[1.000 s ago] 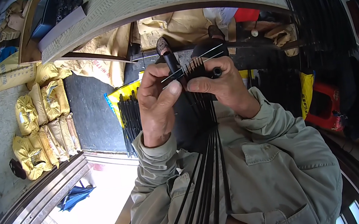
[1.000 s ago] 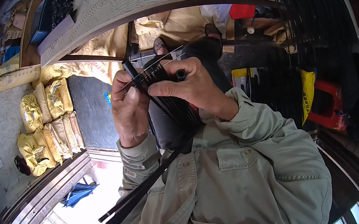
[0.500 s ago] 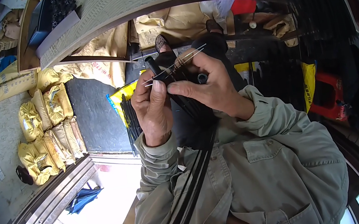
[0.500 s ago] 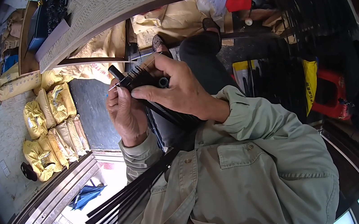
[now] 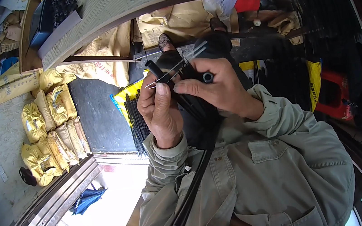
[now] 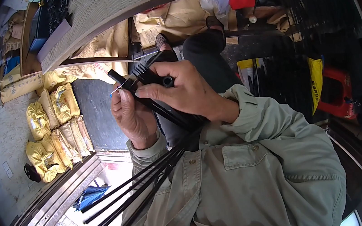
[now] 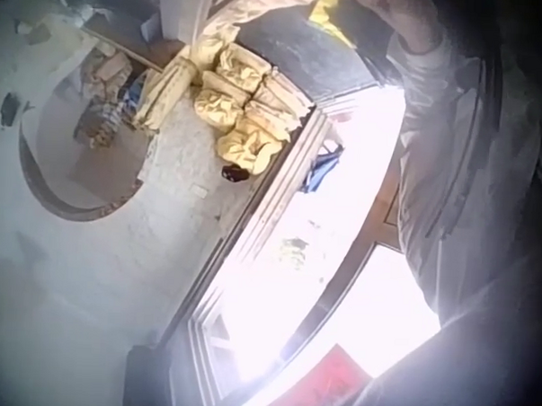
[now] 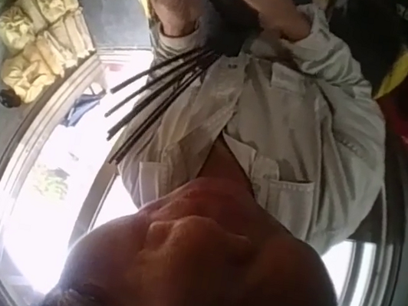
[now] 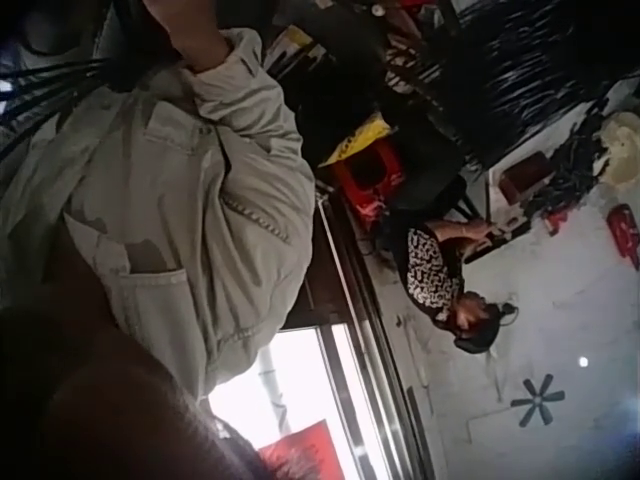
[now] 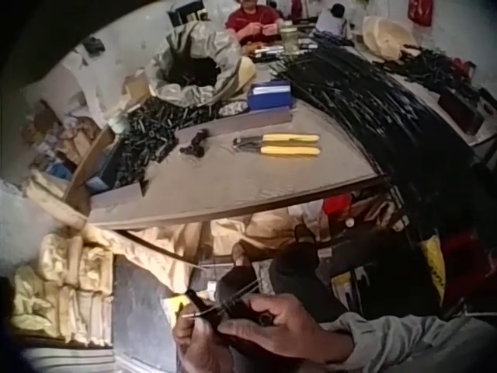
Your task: Manually attaching and crimping plastic connectors onto the ends of black rods at an assembly station.
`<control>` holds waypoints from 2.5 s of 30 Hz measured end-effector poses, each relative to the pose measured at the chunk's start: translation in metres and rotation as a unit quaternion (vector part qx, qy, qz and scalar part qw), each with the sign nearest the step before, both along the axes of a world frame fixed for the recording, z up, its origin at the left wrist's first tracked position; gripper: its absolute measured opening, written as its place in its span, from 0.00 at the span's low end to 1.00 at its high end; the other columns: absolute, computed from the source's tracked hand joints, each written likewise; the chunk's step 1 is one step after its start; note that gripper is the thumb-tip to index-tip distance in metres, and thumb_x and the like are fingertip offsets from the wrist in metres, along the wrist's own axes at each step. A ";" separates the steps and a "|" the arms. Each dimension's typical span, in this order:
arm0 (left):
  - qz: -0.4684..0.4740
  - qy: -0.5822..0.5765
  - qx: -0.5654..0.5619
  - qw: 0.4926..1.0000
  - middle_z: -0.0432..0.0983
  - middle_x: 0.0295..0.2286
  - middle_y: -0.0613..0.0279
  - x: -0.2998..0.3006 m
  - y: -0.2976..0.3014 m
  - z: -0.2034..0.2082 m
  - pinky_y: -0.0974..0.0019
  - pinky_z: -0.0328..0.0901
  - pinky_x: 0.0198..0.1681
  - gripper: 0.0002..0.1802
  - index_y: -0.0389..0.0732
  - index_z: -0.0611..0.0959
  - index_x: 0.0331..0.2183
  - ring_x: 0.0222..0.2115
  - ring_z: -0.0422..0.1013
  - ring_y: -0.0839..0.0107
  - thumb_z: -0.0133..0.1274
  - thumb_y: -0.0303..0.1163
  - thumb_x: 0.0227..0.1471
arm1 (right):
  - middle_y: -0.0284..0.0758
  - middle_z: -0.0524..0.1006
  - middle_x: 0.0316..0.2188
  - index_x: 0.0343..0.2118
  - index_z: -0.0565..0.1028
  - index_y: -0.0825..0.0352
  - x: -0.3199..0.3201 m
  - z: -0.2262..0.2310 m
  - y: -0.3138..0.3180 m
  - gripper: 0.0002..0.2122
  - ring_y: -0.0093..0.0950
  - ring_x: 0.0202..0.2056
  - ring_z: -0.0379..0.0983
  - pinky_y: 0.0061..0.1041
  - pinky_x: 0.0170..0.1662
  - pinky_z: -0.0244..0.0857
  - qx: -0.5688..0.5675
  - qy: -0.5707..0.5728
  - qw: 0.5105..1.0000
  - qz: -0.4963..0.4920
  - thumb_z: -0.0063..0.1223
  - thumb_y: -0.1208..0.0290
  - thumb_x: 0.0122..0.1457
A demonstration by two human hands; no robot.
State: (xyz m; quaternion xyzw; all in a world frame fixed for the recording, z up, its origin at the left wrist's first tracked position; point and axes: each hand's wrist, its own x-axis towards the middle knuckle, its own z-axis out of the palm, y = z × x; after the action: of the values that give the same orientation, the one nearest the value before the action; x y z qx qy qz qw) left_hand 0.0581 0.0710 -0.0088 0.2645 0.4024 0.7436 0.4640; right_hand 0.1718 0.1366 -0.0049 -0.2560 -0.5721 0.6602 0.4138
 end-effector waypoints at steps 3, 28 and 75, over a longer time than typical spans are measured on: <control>0.049 -0.012 0.022 0.998 0.73 0.32 0.60 0.007 0.002 -0.005 0.74 0.61 0.38 0.14 0.30 0.73 0.39 0.31 0.67 0.76 0.47 0.29 0.52 | 0.30 0.74 0.21 0.26 0.75 0.72 -0.001 -0.010 0.006 0.07 0.14 0.25 0.65 0.14 0.29 0.59 -0.118 0.023 0.989 0.085 0.57 0.73 0.48; 0.083 -0.046 -0.009 0.995 0.73 0.35 0.58 0.015 0.004 -0.008 0.77 0.60 0.39 0.18 0.30 0.72 0.44 0.32 0.67 0.79 0.49 0.25 0.49 | 0.32 0.70 0.27 0.31 0.69 0.68 0.026 0.005 0.047 0.20 0.18 0.26 0.63 0.16 0.30 0.58 -0.051 0.168 0.977 -0.118 0.34 0.52 0.60; 0.086 -0.165 -0.015 0.983 0.72 0.27 0.69 0.013 -0.001 0.003 0.81 0.62 0.34 0.17 0.34 0.74 0.41 0.27 0.66 0.84 0.52 0.19 0.45 | 0.33 0.71 0.35 0.50 0.63 0.68 -0.026 0.078 0.075 0.23 0.19 0.29 0.66 0.18 0.34 0.64 0.401 -0.261 0.852 0.211 0.50 0.83 0.48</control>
State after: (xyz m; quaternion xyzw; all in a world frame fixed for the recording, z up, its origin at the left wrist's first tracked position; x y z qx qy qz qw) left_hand 0.0709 0.0699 -0.0058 0.0958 0.3530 0.8077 0.4624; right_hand 0.1460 0.2117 0.0729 -0.1037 -0.9145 0.3538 0.1666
